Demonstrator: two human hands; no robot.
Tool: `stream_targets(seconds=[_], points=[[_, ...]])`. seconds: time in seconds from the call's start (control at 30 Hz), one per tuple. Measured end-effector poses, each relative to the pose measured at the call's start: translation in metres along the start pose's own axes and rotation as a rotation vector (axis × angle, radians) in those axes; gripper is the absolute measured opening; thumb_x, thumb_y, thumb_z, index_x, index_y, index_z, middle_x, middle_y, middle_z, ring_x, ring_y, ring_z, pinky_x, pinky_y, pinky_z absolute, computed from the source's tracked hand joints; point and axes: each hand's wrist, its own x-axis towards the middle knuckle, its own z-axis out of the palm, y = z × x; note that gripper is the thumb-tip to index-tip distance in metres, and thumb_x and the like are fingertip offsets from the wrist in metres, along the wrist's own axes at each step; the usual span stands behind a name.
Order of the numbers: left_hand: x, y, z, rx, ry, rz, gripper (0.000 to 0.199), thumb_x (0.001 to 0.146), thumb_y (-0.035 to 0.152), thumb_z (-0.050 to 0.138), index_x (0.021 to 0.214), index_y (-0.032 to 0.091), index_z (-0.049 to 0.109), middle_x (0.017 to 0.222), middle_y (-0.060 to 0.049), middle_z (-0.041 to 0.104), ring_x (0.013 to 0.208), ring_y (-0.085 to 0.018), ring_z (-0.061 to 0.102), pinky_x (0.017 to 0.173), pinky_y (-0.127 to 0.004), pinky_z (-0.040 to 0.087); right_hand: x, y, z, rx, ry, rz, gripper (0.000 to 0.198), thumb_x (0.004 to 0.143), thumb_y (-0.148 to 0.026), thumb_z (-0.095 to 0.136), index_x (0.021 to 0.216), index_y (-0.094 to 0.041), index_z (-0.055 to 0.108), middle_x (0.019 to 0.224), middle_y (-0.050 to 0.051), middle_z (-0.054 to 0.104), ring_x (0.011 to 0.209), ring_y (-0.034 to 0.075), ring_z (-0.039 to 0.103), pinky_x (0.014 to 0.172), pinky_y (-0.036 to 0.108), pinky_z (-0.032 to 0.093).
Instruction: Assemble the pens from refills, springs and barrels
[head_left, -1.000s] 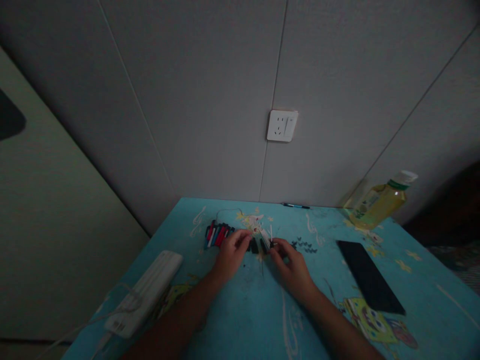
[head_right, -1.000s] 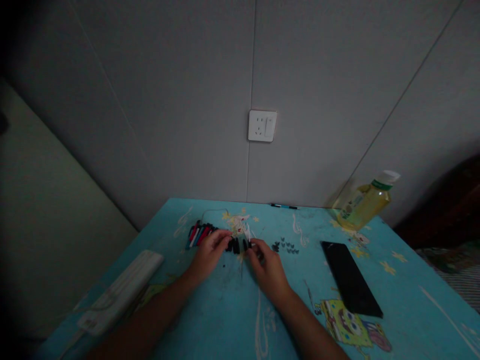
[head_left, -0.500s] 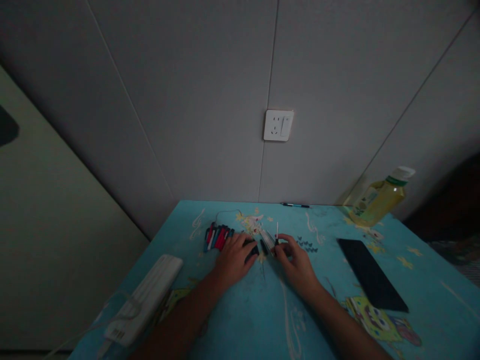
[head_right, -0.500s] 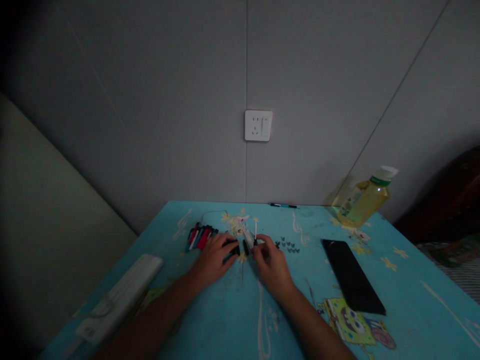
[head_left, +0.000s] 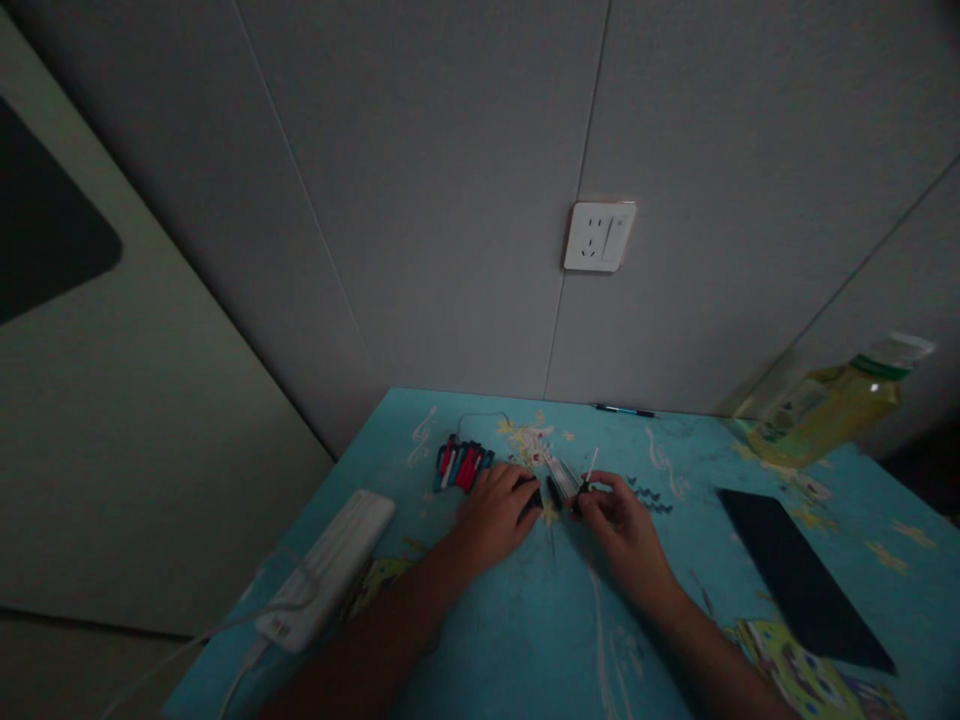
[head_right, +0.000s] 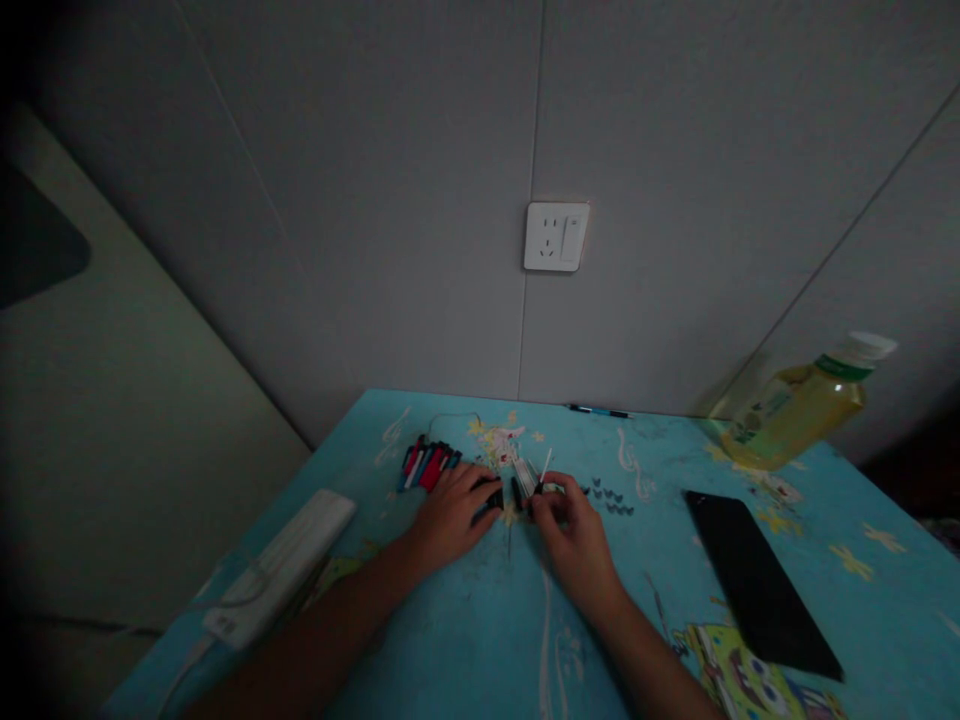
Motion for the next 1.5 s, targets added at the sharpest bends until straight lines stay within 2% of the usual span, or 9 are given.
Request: stream_targets(seconds=[0.13, 0.27, 0.43, 0.73, 0.87, 1.0, 1.13, 1.27, 1.5], points=[[0.003, -0.004, -0.007, 0.012, 0.041, -0.007, 0.031, 0.091, 0.032, 0.055, 0.121, 0.025, 0.058, 0.115, -0.006, 0.059, 0.108, -0.025, 0.05, 0.094, -0.043, 0.04, -0.001, 0.0, 0.0, -0.121, 0.01, -0.023, 0.031, 0.092, -0.039, 0.054, 0.117, -0.021, 0.049, 0.085, 0.004, 0.071, 0.079, 0.019, 0.068, 0.074, 0.029, 0.052], [0.007, -0.027, -0.019, 0.137, 0.14, -0.14, 0.023, 0.095, 0.025, 0.045, 0.105, 0.021, 0.065, 0.101, -0.009, 0.061, 0.1, -0.025, 0.052, 0.09, -0.043, 0.04, -0.001, 0.0, 0.0, -0.223, 0.013, -0.035, 0.031, 0.092, -0.038, 0.052, 0.118, -0.021, 0.051, 0.085, 0.004, 0.071, 0.075, 0.019, 0.067, 0.066, 0.027, 0.051], [0.005, -0.052, -0.019, 0.221, 0.137, -0.275, 0.016, 0.087, 0.024, 0.055, 0.096, 0.019, 0.067, 0.095, -0.01, 0.06, 0.094, -0.026, 0.054, 0.084, -0.041, 0.041, -0.003, -0.001, 0.001, -0.318, -0.003, -0.091, 0.03, 0.092, -0.036, 0.05, 0.118, -0.021, 0.054, 0.082, 0.004, 0.071, 0.073, 0.019, 0.067, 0.065, 0.028, 0.051], [0.0, -0.045, -0.008, 0.262, 0.092, -0.283, 0.013, 0.087, 0.026, 0.056, 0.091, 0.018, 0.066, 0.095, -0.01, 0.06, 0.093, -0.027, 0.056, 0.084, -0.041, 0.042, -0.009, -0.006, 0.004, -0.426, -0.077, -0.175, 0.028, 0.094, -0.032, 0.048, 0.121, -0.024, 0.053, 0.086, 0.003, 0.07, 0.073, 0.018, 0.067, 0.065, 0.028, 0.051], [0.002, -0.044, -0.009, 0.174, 0.145, -0.269, 0.012, 0.089, 0.023, 0.053, 0.091, 0.018, 0.064, 0.095, -0.009, 0.061, 0.093, -0.025, 0.057, 0.09, -0.042, 0.04, -0.009, -0.008, 0.004, -0.429, -0.078, -0.184, 0.029, 0.094, -0.032, 0.047, 0.121, -0.023, 0.055, 0.085, 0.005, 0.07, 0.072, 0.019, 0.067, 0.064, 0.028, 0.052], [0.006, -0.042, -0.01, -0.114, 0.272, -0.318, 0.017, 0.093, 0.027, 0.048, 0.094, 0.019, 0.063, 0.092, -0.008, 0.065, 0.089, -0.024, 0.06, 0.087, -0.04, 0.042, -0.01, -0.007, 0.005, -0.442, -0.088, -0.195, 0.029, 0.093, -0.031, 0.048, 0.12, -0.023, 0.056, 0.086, 0.005, 0.07, 0.074, 0.019, 0.067, 0.065, 0.028, 0.053], [0.012, -0.033, -0.01, -0.712, 0.386, -0.422, 0.022, 0.092, 0.038, 0.052, 0.098, 0.02, 0.062, 0.087, -0.005, 0.068, 0.066, -0.016, 0.058, 0.064, -0.028, 0.044, -0.011, -0.006, 0.006, -0.456, -0.132, -0.208, 0.029, 0.093, -0.032, 0.047, 0.12, -0.023, 0.056, 0.086, 0.004, 0.069, 0.074, 0.019, 0.066, 0.065, 0.028, 0.053], [0.016, -0.02, -0.011, -1.205, 0.461, -0.462, 0.041, 0.088, 0.043, 0.06, 0.123, 0.023, 0.052, 0.093, -0.004, 0.068, 0.051, -0.008, 0.05, 0.049, -0.022, 0.037, -0.012, -0.006, 0.006, -0.489, -0.186, -0.223, 0.028, 0.094, -0.031, 0.046, 0.119, -0.023, 0.057, 0.083, 0.004, 0.068, 0.073, 0.019, 0.065, 0.068, 0.029, 0.052], [0.016, -0.012, -0.01, -1.521, 0.478, -0.482, 0.051, 0.086, 0.037, 0.066, 0.131, 0.027, 0.045, 0.092, -0.003, 0.067, 0.055, -0.007, 0.054, 0.053, -0.022, 0.041, -0.013, -0.01, 0.005, -0.59, -0.248, -0.273, 0.03, 0.092, -0.026, 0.048, 0.12, -0.023, 0.057, 0.082, 0.002, 0.068, 0.072, 0.018, 0.064, 0.071, 0.029, 0.05]])
